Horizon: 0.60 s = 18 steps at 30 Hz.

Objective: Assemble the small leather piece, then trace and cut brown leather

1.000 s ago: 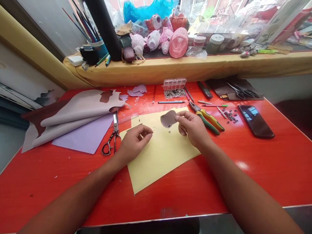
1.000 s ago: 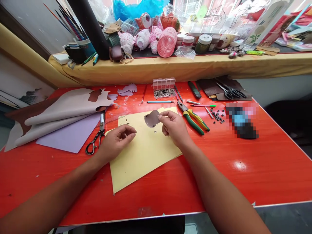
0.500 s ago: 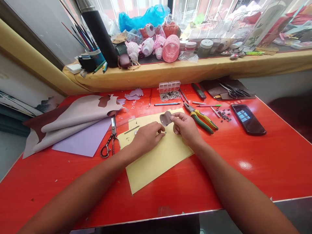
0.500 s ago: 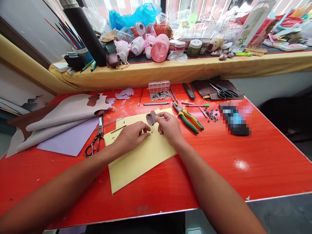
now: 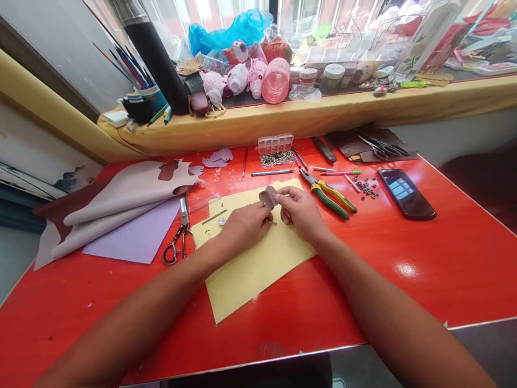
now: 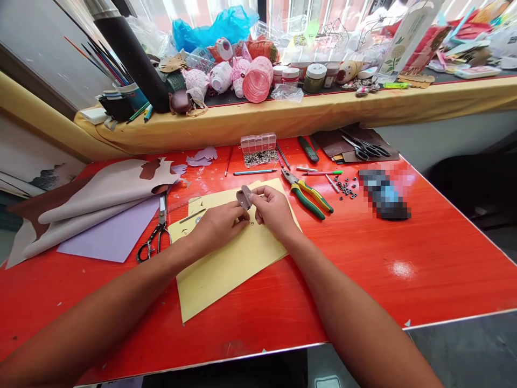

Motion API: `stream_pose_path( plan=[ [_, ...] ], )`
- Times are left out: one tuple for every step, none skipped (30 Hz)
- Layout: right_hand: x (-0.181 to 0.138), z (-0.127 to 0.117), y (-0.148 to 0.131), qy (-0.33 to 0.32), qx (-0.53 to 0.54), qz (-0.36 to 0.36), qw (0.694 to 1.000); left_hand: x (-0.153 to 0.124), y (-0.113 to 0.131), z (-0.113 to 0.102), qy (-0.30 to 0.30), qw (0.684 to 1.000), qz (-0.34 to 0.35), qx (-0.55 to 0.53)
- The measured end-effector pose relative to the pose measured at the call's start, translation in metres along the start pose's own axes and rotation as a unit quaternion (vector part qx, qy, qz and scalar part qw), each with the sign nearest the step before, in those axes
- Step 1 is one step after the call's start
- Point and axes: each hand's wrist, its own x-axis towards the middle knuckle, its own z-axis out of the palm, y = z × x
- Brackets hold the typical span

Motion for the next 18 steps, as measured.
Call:
stream_pose_path(
  plan=[
    [0.000, 0.000, 0.000, -0.001, 0.002, -0.002, 1.000, -0.001, 0.001, 0.000, 0.001, 1.000, 0.006, 0.000],
    [0.000, 0.000, 0.001, -0.003, 0.005, -0.002, 1.000, -0.001, 0.002, 0.001, -0.001, 1.000, 0.010, -0.001],
    [0.000, 0.000, 0.001, -0.005, 0.007, -0.002, 1.000, -0.001, 0.003, 0.001, -0.005, 1.000, 0.013, -0.001],
    [0.000, 0.000, 0.001, -0.006, 0.008, -0.003, 1.000, -0.001, 0.004, 0.002, -0.011, 1.000, 0.012, -0.001],
    [0.000, 0.000, 0.002, -0.006, 0.007, -0.003, 1.000, -0.001, 0.006, 0.002, -0.017, 1.000, 0.008, -0.003],
    [0.000, 0.000, 0.002, -0.005, 0.005, -0.003, 1.000, 0.001, 0.007, 0.002, -0.022, 1.000, 0.001, -0.005],
    [-0.001, 0.000, 0.002, -0.005, 0.002, -0.004, 1.000, 0.002, 0.007, 0.003, -0.025, 1.000, -0.007, -0.008],
    [-0.001, 0.000, 0.003, -0.005, -0.001, -0.005, 1.000, 0.004, 0.008, 0.003, -0.027, 0.999, -0.012, -0.011],
    [-0.001, 0.000, 0.003, -0.005, -0.003, -0.005, 1.000, 0.006, 0.008, 0.003, -0.028, 0.999, -0.015, -0.014],
    [-0.001, 0.001, 0.003, -0.006, -0.003, -0.005, 1.000, 0.007, 0.008, 0.003, -0.028, 0.999, -0.015, -0.015],
    [-0.002, 0.001, 0.003, -0.007, -0.003, -0.004, 1.000, 0.008, 0.007, 0.004, -0.027, 0.999, -0.012, -0.015],
    [-0.002, 0.002, 0.003, -0.008, -0.004, -0.002, 1.000, 0.009, 0.007, 0.004, -0.026, 1.000, -0.008, -0.014],
    [-0.002, 0.002, 0.003, -0.009, -0.005, -0.001, 1.000, 0.010, 0.006, 0.005, -0.024, 1.000, -0.002, -0.013],
    [-0.002, 0.003, 0.003, -0.011, -0.006, -0.001, 1.000, 0.009, 0.006, 0.006, -0.022, 1.000, 0.004, -0.012],
    [-0.002, 0.003, 0.003, -0.013, -0.008, 0.000, 1.000, 0.009, 0.005, 0.007, -0.018, 1.000, 0.009, -0.011],
    [-0.002, 0.003, 0.003, -0.015, -0.011, 0.000, 1.000, 0.008, 0.004, 0.008, -0.014, 1.000, 0.014, -0.010],
    [-0.002, 0.003, 0.003, -0.016, -0.014, -0.001, 1.000, 0.006, 0.003, 0.009, -0.009, 1.000, 0.018, -0.010],
    [-0.002, 0.003, 0.003, -0.018, -0.017, -0.001, 1.000, 0.003, 0.001, 0.009, -0.007, 1.000, 0.021, -0.009]
  ],
)
